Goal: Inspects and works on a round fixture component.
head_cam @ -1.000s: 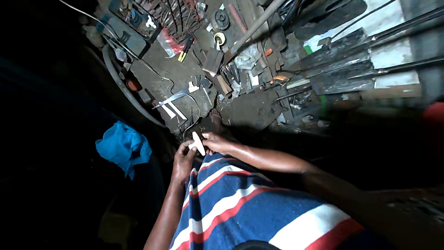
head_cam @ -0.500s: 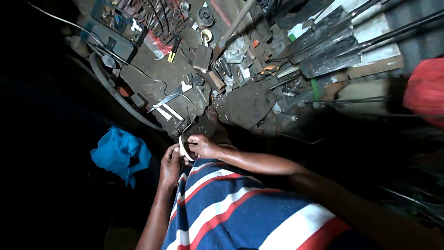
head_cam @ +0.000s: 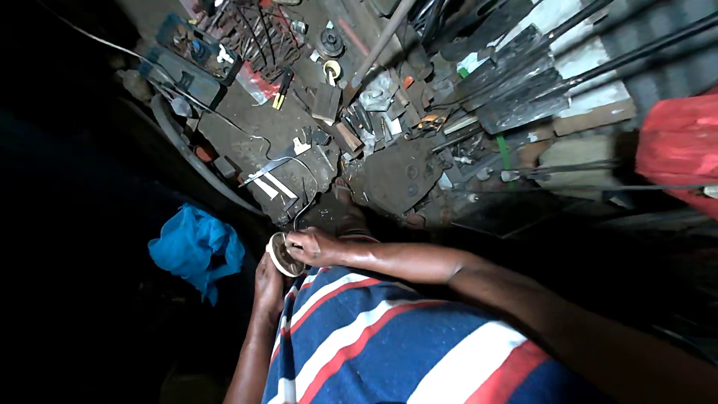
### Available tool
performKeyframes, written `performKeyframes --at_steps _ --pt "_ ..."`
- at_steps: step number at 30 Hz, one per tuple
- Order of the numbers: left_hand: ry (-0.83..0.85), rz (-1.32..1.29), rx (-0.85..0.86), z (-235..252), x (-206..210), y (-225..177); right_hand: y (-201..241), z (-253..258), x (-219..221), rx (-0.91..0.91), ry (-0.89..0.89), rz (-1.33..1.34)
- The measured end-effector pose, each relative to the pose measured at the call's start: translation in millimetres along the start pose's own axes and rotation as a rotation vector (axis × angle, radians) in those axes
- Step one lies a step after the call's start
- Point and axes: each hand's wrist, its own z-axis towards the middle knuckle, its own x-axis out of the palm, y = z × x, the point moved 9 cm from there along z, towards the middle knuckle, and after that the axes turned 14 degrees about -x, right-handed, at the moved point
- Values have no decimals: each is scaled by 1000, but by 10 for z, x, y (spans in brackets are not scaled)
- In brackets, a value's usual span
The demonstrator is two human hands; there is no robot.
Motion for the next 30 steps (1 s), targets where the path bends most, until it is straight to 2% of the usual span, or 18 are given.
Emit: performKeyframes --at_steps 3,6,9,12,14,16,19,21,25,27,30 --pt "4 25 48 -8 28 -13 -9 -40 -36 19 -16 27" --pt "-16 -43 19 82 -10 95 -82 -6 -65 40 19 62" --pt "-27 -61 38 195 -5 111 -333 -22 -276 143 60 71" --pt "-85 -67 38 267 -67 187 -763 -97 -622 268 123 32" --pt "-167 -129 -13 354 -158 490 -1177 -197 -876 323 212 -51" --pt "-270 -285 -117 357 -296 961 -1566 -314 -1119 395 326 -127" --pt "-507 -547 -315 82 -437 1749 -2189 -613 -1546 542 417 -203" --pt "-638 -703 -435 -194 -362 2293 -2485 -819 -1870 659 471 -283" --pt "-795 -1029 -539 -651 239 3144 -2726 -897 -2435 796 612 -467" --pt "-847 -1150 -597 -799 645 3353 -2857 -730 -2624 797 583 -499" --pt "-872 -1315 -664 -857 1198 3529 -2998 -278 -2722 752 439 -419"
